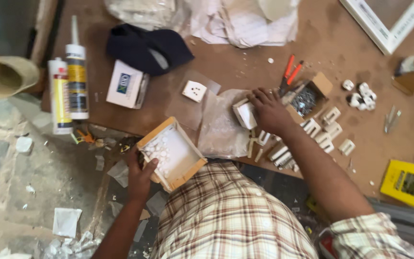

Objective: The person picks up white plastic hardware brackets from the workbench and places them one at a time into a small cardboard box, arranging them inside. They occasionally reposition the box and continue filling it with parts from the table.

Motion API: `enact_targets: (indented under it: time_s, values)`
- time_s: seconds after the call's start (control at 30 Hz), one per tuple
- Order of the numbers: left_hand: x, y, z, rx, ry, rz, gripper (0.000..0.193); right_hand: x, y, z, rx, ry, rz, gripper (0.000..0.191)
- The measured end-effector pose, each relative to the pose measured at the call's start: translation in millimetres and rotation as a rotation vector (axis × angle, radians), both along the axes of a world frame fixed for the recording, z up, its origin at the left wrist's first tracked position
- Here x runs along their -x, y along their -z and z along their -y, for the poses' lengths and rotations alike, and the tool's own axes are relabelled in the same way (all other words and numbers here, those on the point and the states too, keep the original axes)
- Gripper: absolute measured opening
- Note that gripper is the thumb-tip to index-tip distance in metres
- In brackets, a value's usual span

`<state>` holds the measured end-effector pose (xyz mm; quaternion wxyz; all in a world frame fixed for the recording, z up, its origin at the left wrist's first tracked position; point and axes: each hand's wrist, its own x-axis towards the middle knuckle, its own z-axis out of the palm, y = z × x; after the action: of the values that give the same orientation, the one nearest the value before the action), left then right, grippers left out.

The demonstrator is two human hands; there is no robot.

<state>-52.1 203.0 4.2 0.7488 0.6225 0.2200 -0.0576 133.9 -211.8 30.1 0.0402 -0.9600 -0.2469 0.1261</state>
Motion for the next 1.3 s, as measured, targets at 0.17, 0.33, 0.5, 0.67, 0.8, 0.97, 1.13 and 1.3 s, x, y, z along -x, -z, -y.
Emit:
enact_targets:
  time_s: [0.17,0.33,0.5,0.67,0.8,0.97,1.13,1.3]
  values:
    - [11,2,-6,0.07,-0.066,-0.037,0.071,-14,-16,-1,0.312,-0.164,-0.305,0.124]
    - [31,-9,-14,0.082,-0.114,-0.035,0.071,-22,-20,-8,0.308,-0.137,-0.226,0.085]
    - [69,-35,-41,-0.021,-0.208,-0.103,0.075,-59,-53,-11,-0.13,0.213,-0.193,0.095]
    - [108,-38,-55,-0.078,-0.36,-0.214,0.073,-129,-71,-79,-0.397,0.59,-0.12,0.096]
    - [139,-34,-42,-0.03,-0.464,-0.258,0.074,-171,-60,-167,-0.815,0.744,-0.217,0.089]
    - [153,-42,-28,-0.053,-0.549,-0.241,0.069,-191,-48,-210,-0.36,0.418,-0.32,0.112]
    - [154,-43,-28,0.041,-0.607,-0.263,0.069,-169,-26,-195,-0.639,0.374,-0.012,0.094]
    - [131,-25,-30,-0.01,-0.55,-0.254,0.071,-53,3,-165,-0.537,0.447,-0.026,0.085]
